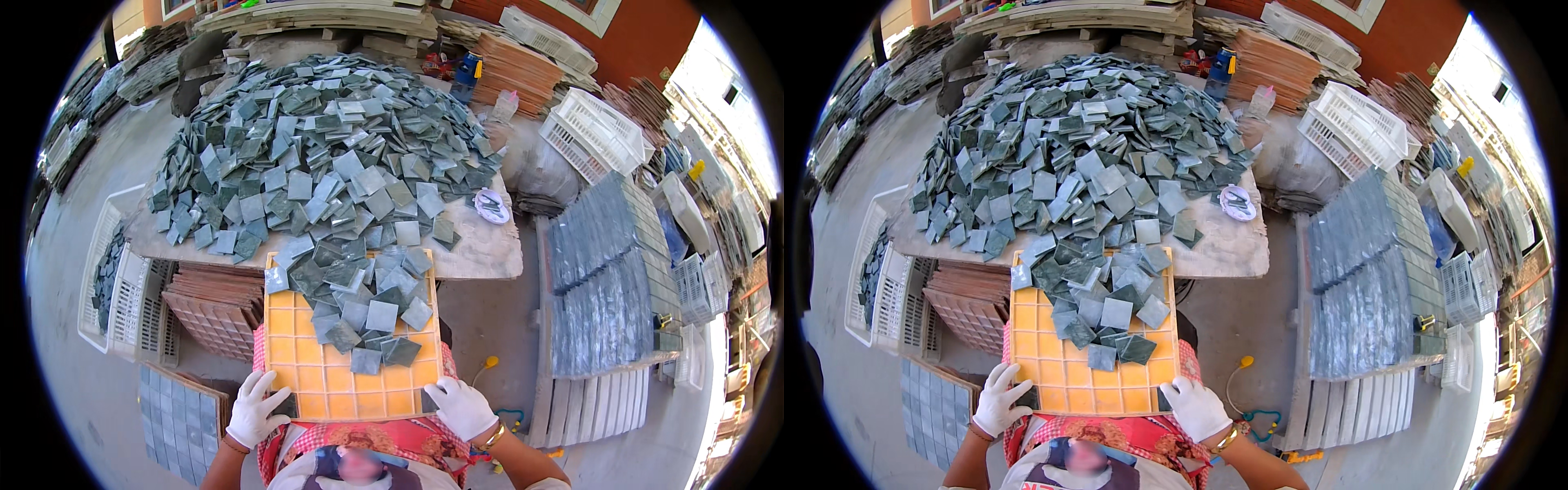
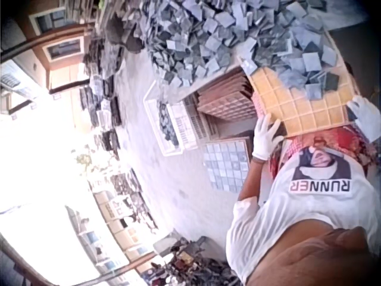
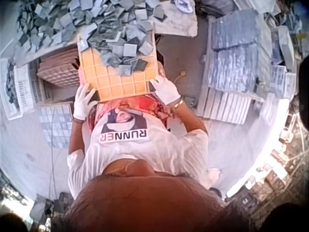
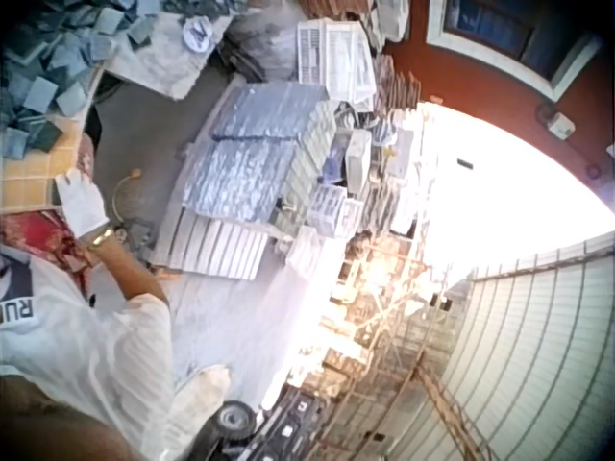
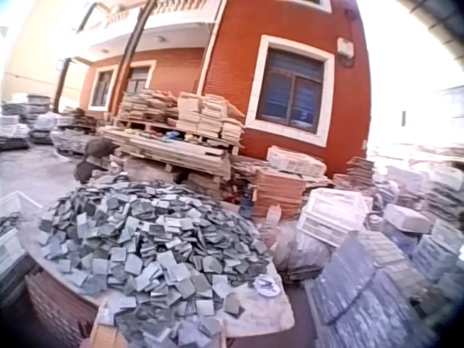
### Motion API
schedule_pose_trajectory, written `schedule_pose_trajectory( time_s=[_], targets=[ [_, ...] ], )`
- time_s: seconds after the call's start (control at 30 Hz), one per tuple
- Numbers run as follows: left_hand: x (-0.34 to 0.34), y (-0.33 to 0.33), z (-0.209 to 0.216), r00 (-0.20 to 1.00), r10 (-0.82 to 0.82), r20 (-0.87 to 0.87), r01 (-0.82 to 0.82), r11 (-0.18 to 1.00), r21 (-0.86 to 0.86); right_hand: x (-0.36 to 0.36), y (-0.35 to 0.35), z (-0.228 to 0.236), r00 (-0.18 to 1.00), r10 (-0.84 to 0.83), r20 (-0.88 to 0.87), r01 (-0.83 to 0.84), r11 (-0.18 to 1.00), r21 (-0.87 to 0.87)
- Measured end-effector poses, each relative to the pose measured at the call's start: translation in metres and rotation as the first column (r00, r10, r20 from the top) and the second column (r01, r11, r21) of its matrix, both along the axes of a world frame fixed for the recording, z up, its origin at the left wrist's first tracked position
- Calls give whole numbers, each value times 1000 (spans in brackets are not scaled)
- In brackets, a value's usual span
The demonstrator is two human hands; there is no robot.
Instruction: The person places small square tiles one by one into a grid on a yellow board, then flips the board to reveal the completed tile sheet. The person repeats this process with a second board.
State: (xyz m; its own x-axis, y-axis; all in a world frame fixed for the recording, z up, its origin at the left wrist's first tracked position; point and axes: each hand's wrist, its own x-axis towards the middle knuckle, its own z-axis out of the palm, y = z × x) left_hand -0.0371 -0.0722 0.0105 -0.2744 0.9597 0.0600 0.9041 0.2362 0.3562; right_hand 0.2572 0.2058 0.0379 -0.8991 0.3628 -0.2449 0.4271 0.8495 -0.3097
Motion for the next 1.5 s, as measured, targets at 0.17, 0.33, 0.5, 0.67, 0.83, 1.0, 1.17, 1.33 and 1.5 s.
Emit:
schedule_pose_trajectory(
  time_s=[0.17, 0.33, 0.5, 0.67, 0.83, 1.0, 1.17, 1.33, 1.5],
  targets=[
    [3, -2, -11, 999, 23, 29, -22, 1000, -7, 1, -6, -13, 971, 46, -234, -43, 999, 18],
    [3, -9, -28, 998, 3, 60, 1, 999, -52, -4, 1, -17, 986, 35, -161, -56, 990, -130],
    [31, 30, 25, 987, 7, -163, -15, 999, -46, -26, 14, -6, 945, -82, -317, 72, 996, -42],
    [53, 121, 28, 985, -124, -117, 146, 969, 200, -65, 20, -20, 911, -125, -393, 150, 988, 33],
    [61, 163, 13, 971, -137, -198, 176, 965, 196, -61, 23, -39, 858, -194, -476, 200, 979, -37],
    [45, 166, 5, 940, -192, -282, 267, 929, 256, -44, 25, -24, 745, -631, -218, 167, 492, -855],
    [40, 155, 14, 987, -140, -79, 161, 885, 436, -45, 20, -18, 816, -463, -346, 167, 762, -626],
    [30, 74, 20, 960, -207, -187, 256, 918, 301, -25, -8, -35, 776, 186, -603, -180, 981, 70],
    [30, 41, 1, 979, -202, -10, 198, 951, 238, -10, -22, -31, 913, 75, -401, -103, 994, -49]
  ],
)
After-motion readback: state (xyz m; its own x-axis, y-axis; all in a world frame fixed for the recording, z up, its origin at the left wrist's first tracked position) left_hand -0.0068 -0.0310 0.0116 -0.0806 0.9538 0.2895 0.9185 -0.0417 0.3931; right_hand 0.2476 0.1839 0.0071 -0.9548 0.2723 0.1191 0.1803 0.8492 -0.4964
